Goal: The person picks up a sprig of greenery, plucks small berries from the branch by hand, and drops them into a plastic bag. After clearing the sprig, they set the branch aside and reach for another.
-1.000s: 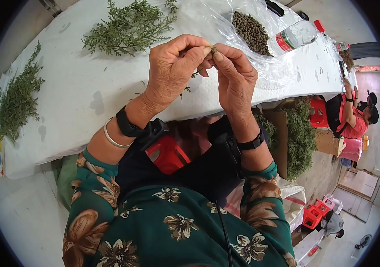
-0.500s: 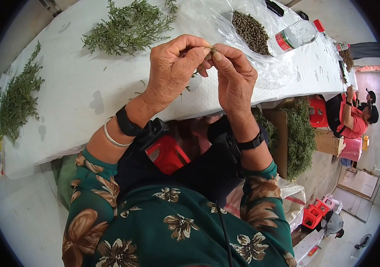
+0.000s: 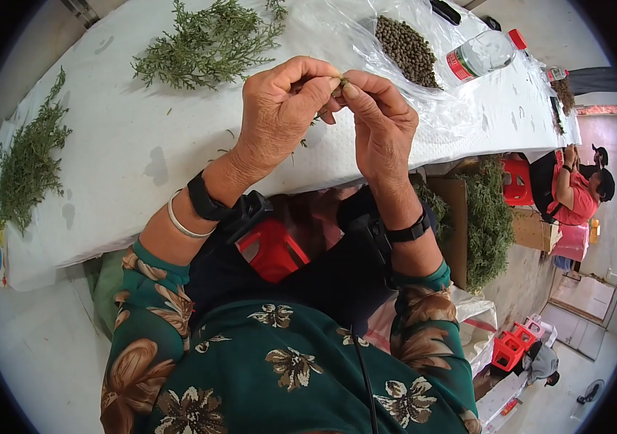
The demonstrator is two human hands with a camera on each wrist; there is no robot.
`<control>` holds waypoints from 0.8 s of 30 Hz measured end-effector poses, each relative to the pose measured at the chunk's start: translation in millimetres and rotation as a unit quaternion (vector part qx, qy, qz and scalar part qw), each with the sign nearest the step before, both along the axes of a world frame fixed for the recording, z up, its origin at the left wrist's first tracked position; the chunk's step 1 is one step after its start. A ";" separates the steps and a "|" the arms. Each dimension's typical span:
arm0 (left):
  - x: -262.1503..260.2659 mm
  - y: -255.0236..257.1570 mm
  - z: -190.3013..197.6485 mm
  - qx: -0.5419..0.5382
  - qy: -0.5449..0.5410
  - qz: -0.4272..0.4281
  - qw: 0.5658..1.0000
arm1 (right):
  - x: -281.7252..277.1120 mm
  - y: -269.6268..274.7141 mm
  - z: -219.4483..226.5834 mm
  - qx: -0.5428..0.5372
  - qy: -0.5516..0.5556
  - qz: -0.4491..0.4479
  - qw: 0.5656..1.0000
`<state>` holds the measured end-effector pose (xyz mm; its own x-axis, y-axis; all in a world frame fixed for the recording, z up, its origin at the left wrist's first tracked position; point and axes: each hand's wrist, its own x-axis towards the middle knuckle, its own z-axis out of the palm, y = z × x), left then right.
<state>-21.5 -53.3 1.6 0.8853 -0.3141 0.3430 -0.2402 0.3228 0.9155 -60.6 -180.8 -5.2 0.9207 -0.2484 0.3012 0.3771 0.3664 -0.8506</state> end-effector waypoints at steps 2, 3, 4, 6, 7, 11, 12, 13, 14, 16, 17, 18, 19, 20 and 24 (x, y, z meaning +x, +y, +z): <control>0.4 0.0 0.3 0.004 -0.002 -0.001 1.000 | -0.1 -2.1 2.0 -0.003 0.006 0.009 1.000; 0.6 0.1 0.7 0.004 -0.002 -0.002 1.000 | 0.1 -2.8 2.6 -0.005 0.008 0.012 1.000; 0.7 0.4 1.4 0.006 0.001 -0.007 1.000 | 0.4 -3.3 2.4 -0.005 0.008 0.012 1.000; 0.5 1.1 2.2 0.012 0.009 -0.017 1.000 | 1.5 -4.4 1.2 -0.008 0.017 0.002 1.000; 0.5 1.3 1.8 0.012 0.009 -0.017 1.000 | 1.6 -4.4 0.7 -0.009 0.021 -0.002 1.000; 0.9 1.4 0.5 -0.016 0.026 -0.027 0.999 | 1.0 -4.6 0.5 -0.005 0.029 -0.002 1.000; 0.7 1.7 1.3 -0.011 0.029 -0.027 0.999 | 0.9 -4.7 0.5 -0.005 0.029 -0.002 1.000; 0.5 2.1 2.0 -0.005 0.031 -0.027 0.999 | 0.9 -4.8 0.4 -0.006 0.030 -0.002 1.000; 0.4 2.3 2.4 0.001 0.033 -0.027 0.999 | 0.8 -4.9 0.2 -0.007 0.031 -0.002 0.999; 0.4 1.9 1.7 -0.002 0.036 -0.028 0.999 | 0.7 -5.2 -0.5 -0.008 0.033 -0.003 0.999; 0.5 1.6 1.2 -0.004 0.038 -0.028 0.999 | 0.9 -5.3 -1.0 -0.008 0.033 -0.006 0.999; 0.5 1.6 0.8 -0.006 0.040 -0.028 0.999 | 1.1 -5.2 -1.5 -0.007 0.033 -0.008 0.999; 0.4 1.4 0.7 -0.006 0.040 -0.028 0.999 | 1.3 -5.0 -1.8 -0.006 0.034 -0.010 0.999; 0.1 1.1 0.6 -0.004 0.037 -0.024 0.999 | 1.2 -4.7 -1.8 -0.006 0.034 -0.010 0.999; 0.1 0.5 0.4 0.004 0.023 -0.012 1.000 | 0.7 -3.7 -1.3 -0.009 0.029 -0.009 1.000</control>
